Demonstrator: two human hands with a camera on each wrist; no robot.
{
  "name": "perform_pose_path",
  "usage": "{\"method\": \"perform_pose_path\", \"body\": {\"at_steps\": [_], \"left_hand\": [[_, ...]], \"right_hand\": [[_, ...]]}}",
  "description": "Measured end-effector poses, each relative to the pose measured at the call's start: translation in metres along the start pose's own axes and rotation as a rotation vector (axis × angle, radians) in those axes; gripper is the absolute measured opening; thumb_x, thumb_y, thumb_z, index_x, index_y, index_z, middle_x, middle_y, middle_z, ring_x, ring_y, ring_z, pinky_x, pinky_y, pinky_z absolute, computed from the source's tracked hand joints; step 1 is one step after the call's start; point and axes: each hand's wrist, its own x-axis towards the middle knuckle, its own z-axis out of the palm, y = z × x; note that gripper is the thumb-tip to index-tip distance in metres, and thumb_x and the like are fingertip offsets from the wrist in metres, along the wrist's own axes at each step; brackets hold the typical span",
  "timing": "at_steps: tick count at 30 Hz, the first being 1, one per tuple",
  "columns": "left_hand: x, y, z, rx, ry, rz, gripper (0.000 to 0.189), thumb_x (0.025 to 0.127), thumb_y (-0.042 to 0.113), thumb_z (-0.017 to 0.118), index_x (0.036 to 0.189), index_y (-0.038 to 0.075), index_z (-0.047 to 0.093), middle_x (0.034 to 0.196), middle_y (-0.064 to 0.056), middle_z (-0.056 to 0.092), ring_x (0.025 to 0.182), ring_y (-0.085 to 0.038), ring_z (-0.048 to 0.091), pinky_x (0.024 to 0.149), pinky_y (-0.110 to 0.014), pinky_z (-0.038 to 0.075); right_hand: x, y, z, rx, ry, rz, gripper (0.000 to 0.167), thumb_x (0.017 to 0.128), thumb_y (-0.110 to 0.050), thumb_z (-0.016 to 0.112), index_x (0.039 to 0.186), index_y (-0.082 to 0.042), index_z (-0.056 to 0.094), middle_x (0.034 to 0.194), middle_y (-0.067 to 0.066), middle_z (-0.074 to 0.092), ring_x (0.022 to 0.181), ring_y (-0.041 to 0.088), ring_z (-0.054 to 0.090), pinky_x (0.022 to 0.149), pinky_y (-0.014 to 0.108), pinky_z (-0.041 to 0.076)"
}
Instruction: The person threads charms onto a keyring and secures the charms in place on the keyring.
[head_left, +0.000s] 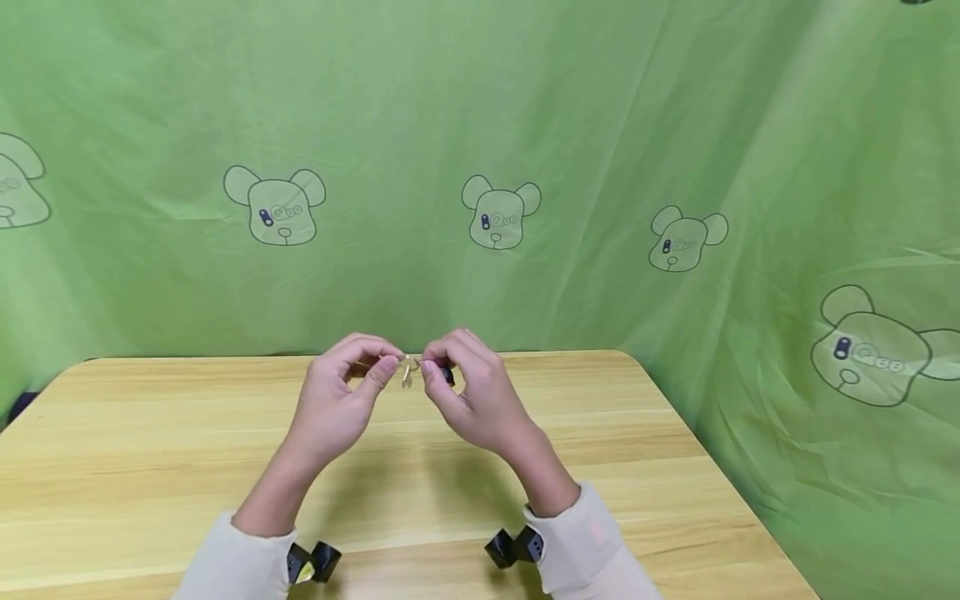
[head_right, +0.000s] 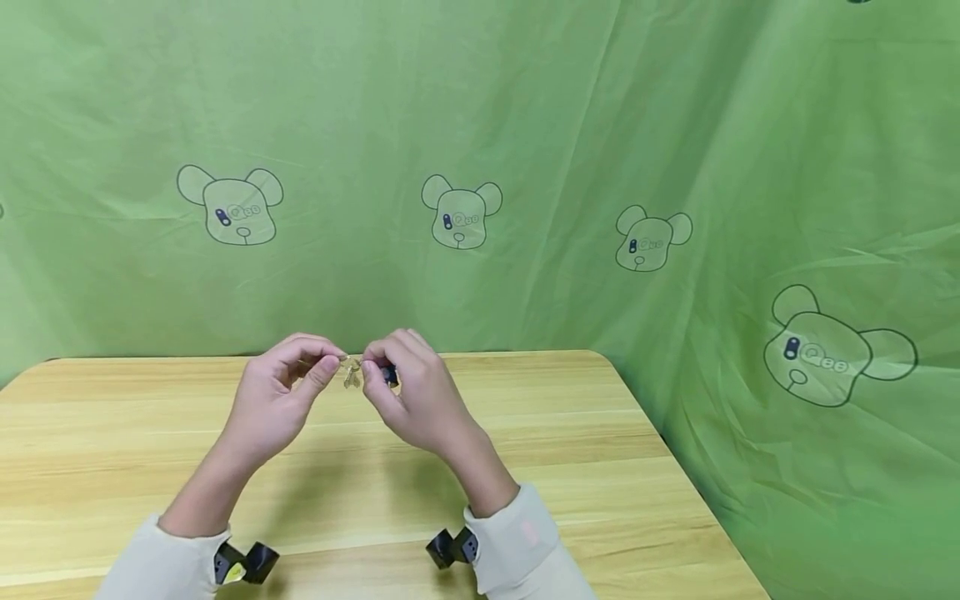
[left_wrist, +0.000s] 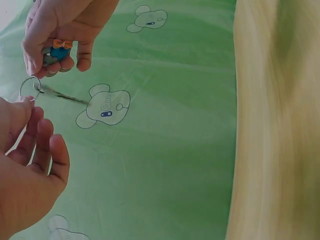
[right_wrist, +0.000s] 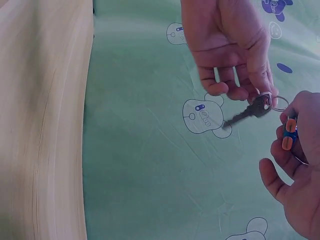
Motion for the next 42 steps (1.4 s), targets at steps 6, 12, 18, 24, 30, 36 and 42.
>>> {"method": "perform_pose_path", "body": {"at_steps": [6, 12, 18, 24, 30, 36, 42], "left_hand": [[0.0024, 0.0011, 0.0049, 0.268, 0.062, 0.313, 0.008, 0.091, -0.001, 0.075, 0.099, 0.001, 0.074, 0.097, -0.009, 0.071, 0.083, -0.017, 0.065, 0.070, -0.028, 0.057], [0.0031, 0.0059, 0.0064, 0.422, 0.096, 0.471, 0.014, 0.086, -0.006, 0.077, 0.099, -0.002, 0.073, 0.095, -0.012, 0.071, 0.084, -0.025, 0.064, 0.071, -0.034, 0.056], [0.0023, 0.0079, 0.0058, 0.513, 0.100, 0.567, 0.011, 0.087, -0.005, 0.075, 0.097, -0.001, 0.072, 0.089, -0.011, 0.072, 0.076, -0.026, 0.061, 0.065, -0.033, 0.051], [0.0015, 0.0054, 0.0067, 0.552, 0.117, 0.602, 0.008, 0.089, -0.004, 0.072, 0.096, -0.001, 0.072, 0.087, -0.010, 0.073, 0.072, -0.025, 0.060, 0.064, -0.033, 0.051], [0.0010, 0.0021, 0.0067, 0.518, 0.116, 0.576, 0.006, 0.090, -0.004, 0.071, 0.095, -0.002, 0.073, 0.086, -0.012, 0.073, 0.071, -0.024, 0.059, 0.061, -0.031, 0.050], [0.0014, 0.0015, 0.0054, 0.467, 0.124, 0.531, 0.005, 0.090, -0.004, 0.072, 0.094, -0.002, 0.073, 0.086, -0.012, 0.074, 0.073, -0.024, 0.063, 0.065, -0.030, 0.055], [0.0012, 0.0020, 0.0044, 0.439, 0.136, 0.505, 0.006, 0.089, -0.005, 0.071, 0.093, -0.002, 0.073, 0.086, -0.011, 0.075, 0.075, -0.022, 0.065, 0.067, -0.028, 0.056]], "right_hand": [[-0.0007, -0.0001, -0.0019, -0.009, 0.007, 0.061, 0.007, 0.097, -0.005, 0.058, 0.093, -0.004, 0.064, 0.086, 0.002, 0.060, 0.081, 0.014, 0.054, 0.069, 0.025, 0.048], [-0.0004, 0.0001, -0.0017, -0.042, 0.004, 0.053, 0.008, 0.096, -0.005, 0.057, 0.091, -0.005, 0.064, 0.085, 0.002, 0.059, 0.080, 0.014, 0.053, 0.069, 0.026, 0.048], [-0.0003, 0.0003, 0.0002, -0.053, 0.004, 0.049, 0.009, 0.096, -0.005, 0.057, 0.090, -0.005, 0.064, 0.084, 0.002, 0.059, 0.080, 0.014, 0.053, 0.069, 0.027, 0.049], [-0.0007, -0.0010, 0.0008, -0.056, 0.001, 0.053, 0.009, 0.095, -0.005, 0.059, 0.089, -0.006, 0.065, 0.084, 0.001, 0.059, 0.080, 0.013, 0.053, 0.070, 0.024, 0.047], [-0.0008, -0.0020, 0.0020, -0.052, -0.002, 0.049, 0.009, 0.096, -0.007, 0.060, 0.090, -0.006, 0.067, 0.083, 0.000, 0.060, 0.079, 0.013, 0.053, 0.070, 0.025, 0.047], [-0.0006, -0.0017, 0.0027, -0.048, -0.002, 0.038, 0.010, 0.098, -0.008, 0.060, 0.092, -0.006, 0.068, 0.083, 0.000, 0.061, 0.079, 0.013, 0.055, 0.070, 0.025, 0.048], [0.0003, -0.0022, 0.0021, -0.044, -0.014, 0.022, 0.011, 0.099, -0.008, 0.060, 0.093, -0.006, 0.069, 0.084, 0.000, 0.062, 0.079, 0.013, 0.055, 0.070, 0.025, 0.048]]}}
